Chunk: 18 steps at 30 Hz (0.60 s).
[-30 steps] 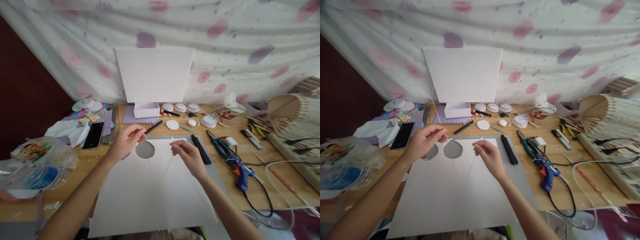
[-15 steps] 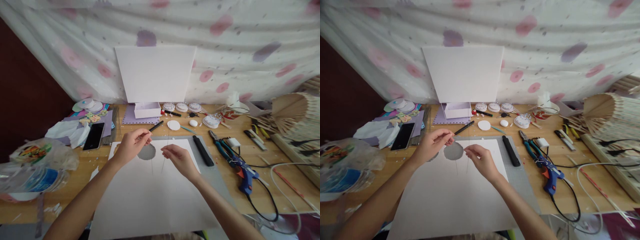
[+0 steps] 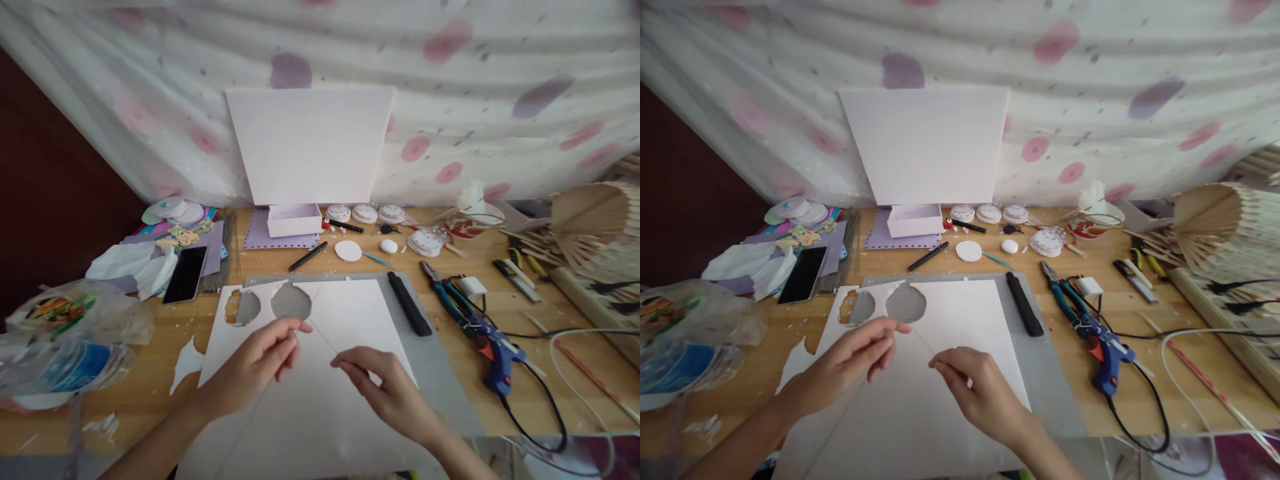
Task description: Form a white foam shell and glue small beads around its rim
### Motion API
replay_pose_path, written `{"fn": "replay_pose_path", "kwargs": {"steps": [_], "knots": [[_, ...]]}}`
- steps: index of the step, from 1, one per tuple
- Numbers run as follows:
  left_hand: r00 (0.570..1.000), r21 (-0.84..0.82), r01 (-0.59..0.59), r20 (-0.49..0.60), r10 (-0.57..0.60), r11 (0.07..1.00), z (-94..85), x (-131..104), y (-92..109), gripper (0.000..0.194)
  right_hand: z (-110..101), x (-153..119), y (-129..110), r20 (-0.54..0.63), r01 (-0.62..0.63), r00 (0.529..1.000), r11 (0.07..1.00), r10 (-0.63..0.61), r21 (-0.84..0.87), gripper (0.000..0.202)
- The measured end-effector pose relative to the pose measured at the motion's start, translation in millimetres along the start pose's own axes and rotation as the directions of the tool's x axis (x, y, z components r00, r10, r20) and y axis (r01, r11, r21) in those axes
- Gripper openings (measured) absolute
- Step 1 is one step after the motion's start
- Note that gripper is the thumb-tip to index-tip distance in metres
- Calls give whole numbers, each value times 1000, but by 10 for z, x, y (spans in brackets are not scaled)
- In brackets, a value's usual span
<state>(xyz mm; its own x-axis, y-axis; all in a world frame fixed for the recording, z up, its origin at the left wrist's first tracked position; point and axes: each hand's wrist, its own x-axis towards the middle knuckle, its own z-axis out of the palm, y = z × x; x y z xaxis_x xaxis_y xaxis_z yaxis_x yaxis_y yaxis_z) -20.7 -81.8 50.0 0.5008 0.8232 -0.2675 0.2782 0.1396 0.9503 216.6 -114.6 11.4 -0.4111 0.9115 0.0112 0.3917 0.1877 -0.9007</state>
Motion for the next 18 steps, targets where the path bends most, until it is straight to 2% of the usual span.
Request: {"fn": "replay_pose_path", "kwargs": {"steps": [3,7,11,15,18], "knots": [[997,-66,56,55,-52,996,150,-119,-174,30,109,-101,68,49,-18,999,1000,19,-22,23],[991,-82,127,58,-122,989,239,-195,-219,23,139,-169,57,102,-19,994,997,26,-75,25],[983,-49,176,-38,-178,983,265,-177,-200,32,109,-204,2,162,-19,986,989,43,-145,27],[979,15,142,-152,-138,990,272,-117,-233,43,73,-267,7,195,-3,980,974,48,-226,27],[982,87,116,-161,-101,989,297,-90,-241,44,61,-296,-11,172,1,985,983,32,-185,31]]}}
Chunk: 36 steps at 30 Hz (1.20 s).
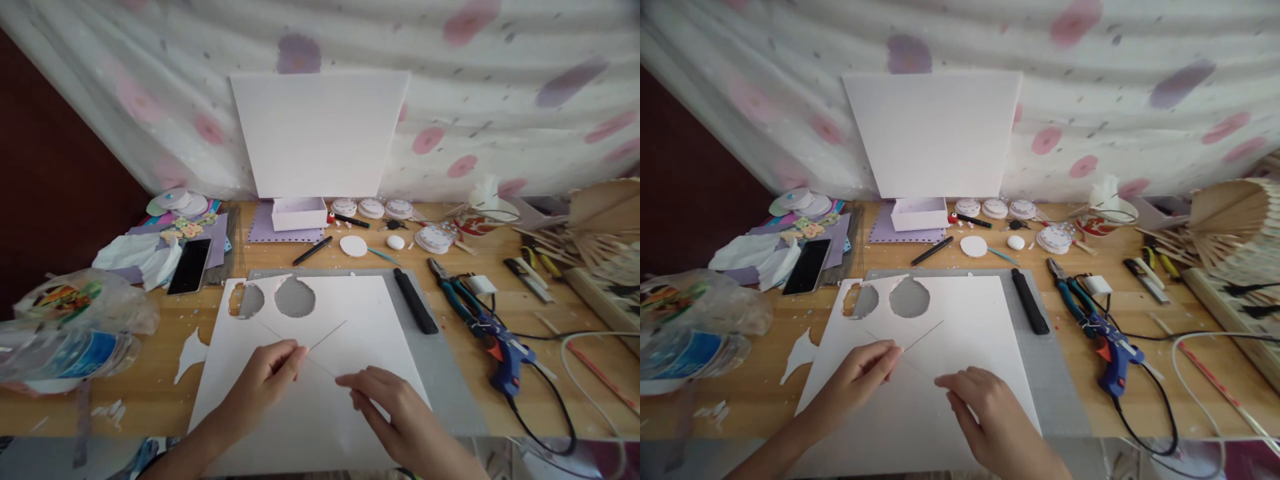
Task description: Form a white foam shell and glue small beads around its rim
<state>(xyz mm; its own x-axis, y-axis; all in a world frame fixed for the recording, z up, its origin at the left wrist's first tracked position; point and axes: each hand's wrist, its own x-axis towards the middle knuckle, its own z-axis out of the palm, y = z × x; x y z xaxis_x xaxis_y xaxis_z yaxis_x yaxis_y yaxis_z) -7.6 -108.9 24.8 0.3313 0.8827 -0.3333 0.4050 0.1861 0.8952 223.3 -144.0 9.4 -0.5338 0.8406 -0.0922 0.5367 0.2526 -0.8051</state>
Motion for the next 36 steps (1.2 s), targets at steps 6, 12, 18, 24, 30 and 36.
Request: {"fn": "replay_pose_path", "kwargs": {"steps": [6,12,18,24,30,36], "knots": [[997,30,-74,30,73,997,105,4,89,44,35,221,-217,-88,-12,995,914,52,406,34],[995,53,-97,4,97,994,75,-12,79,51,25,443,-264,-171,-12,980,896,98,444,15],[988,74,-147,62,142,986,81,-45,87,50,-89,396,-281,-157,28,986,892,49,452,11],[979,63,-177,115,169,982,73,-72,142,49,-58,434,-305,-172,1,981,873,94,487,14],[990,-50,-66,125,72,997,39,-113,173,27,-43,414,-266,-215,-91,955,893,203,440,20],[998,-198,-2,56,13,980,171,-110,159,24,80,235,-256,-214,-125,949,896,234,426,19]]}}
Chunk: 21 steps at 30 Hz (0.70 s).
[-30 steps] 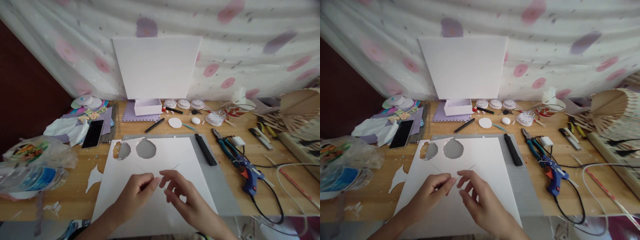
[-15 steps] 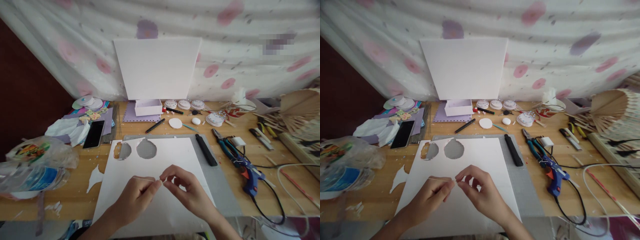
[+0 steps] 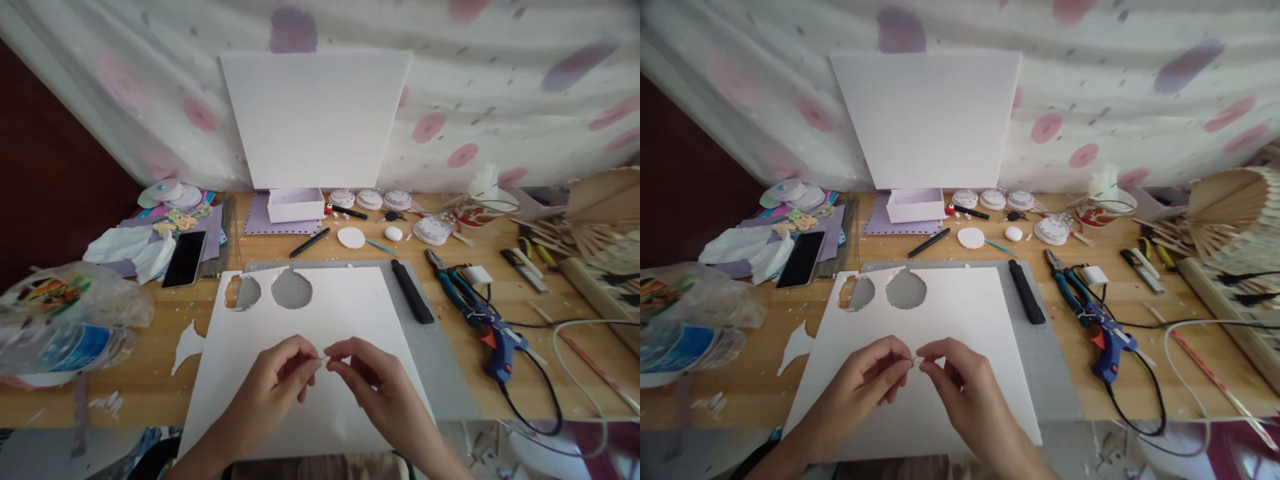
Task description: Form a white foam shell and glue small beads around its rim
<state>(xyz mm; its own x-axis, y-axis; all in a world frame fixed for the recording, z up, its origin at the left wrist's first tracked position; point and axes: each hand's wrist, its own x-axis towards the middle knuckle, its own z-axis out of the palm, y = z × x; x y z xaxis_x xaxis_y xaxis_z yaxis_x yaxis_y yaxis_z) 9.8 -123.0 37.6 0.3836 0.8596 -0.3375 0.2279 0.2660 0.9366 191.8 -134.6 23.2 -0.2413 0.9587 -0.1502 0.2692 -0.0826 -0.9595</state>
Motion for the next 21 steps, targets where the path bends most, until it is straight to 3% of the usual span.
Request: {"fn": "replay_pose_path", "kwargs": {"steps": [3,8,15,21], "knots": [[999,-31,32,-15,-33,999,29,67,-69,23,81,-13,95,16,-84,996,984,83,159,24],[998,-14,54,-35,-54,998,-61,238,-111,26,110,201,200,49,-163,987,934,156,318,27],[992,-65,101,-73,-106,993,-94,345,-131,36,142,315,249,80,-160,987,916,140,367,24],[990,-79,101,-91,-108,992,-47,355,-224,37,178,309,294,72,-216,976,910,204,355,27]]}}
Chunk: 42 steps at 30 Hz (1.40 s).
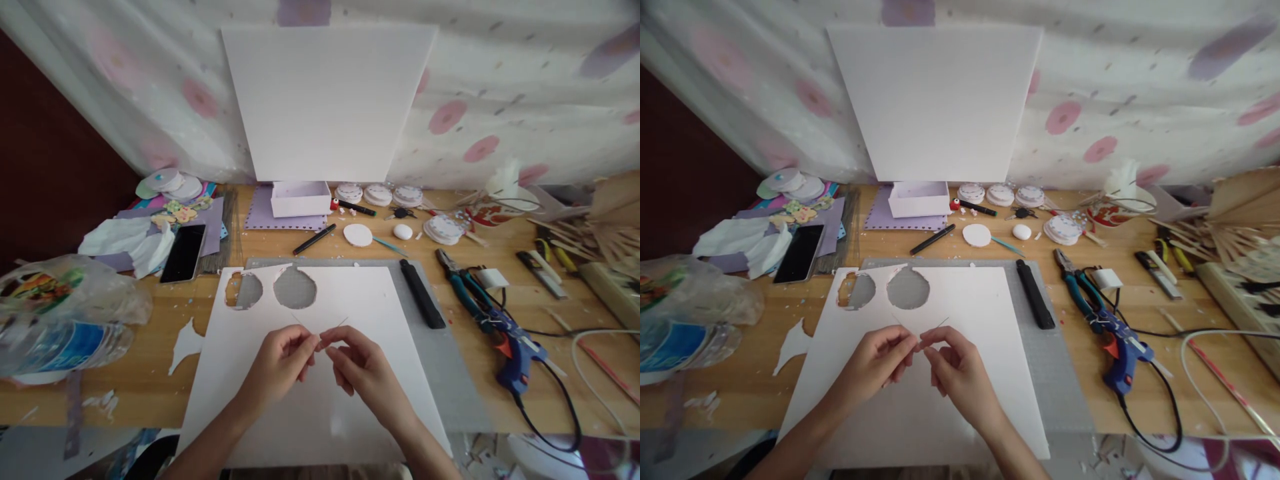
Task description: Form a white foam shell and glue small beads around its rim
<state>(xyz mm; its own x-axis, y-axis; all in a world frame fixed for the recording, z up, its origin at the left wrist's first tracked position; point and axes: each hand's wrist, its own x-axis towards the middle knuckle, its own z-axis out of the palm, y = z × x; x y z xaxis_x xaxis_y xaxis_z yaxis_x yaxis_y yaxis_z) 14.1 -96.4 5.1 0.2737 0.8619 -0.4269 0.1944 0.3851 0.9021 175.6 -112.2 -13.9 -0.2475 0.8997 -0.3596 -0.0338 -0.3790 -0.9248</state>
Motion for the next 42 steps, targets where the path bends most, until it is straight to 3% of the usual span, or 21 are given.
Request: {"fn": "replay_pose_path", "kwargs": {"steps": [14,26,32,35,38,40,42], "knots": [[995,70,-85,-39,88,994,79,-93,75,36,4,-68,-170,-88,-2,996,996,-6,-93,31],[985,125,-148,-66,157,981,127,-233,77,37,12,-188,-219,-33,46,998,992,-50,-116,27],[991,92,-113,-61,119,989,133,-252,118,38,43,-229,-199,-40,204,975,952,-219,-227,21],[999,1,-47,-17,47,999,104,-245,170,39,30,-255,-164,-38,381,906,851,-421,-361,11],[989,-139,103,124,-86,985,25,-209,246,35,-45,-280,-163,93,576,773,631,-628,-520,11],[933,-193,273,291,-211,942,-45,-158,295,29,-119,-299,-198,275,678,665,408,-694,-611,23],[808,-162,464,479,-342,871,-113,-90,334,24,-185,-316,-252,480,750,560,166,-676,-640,31]]}}
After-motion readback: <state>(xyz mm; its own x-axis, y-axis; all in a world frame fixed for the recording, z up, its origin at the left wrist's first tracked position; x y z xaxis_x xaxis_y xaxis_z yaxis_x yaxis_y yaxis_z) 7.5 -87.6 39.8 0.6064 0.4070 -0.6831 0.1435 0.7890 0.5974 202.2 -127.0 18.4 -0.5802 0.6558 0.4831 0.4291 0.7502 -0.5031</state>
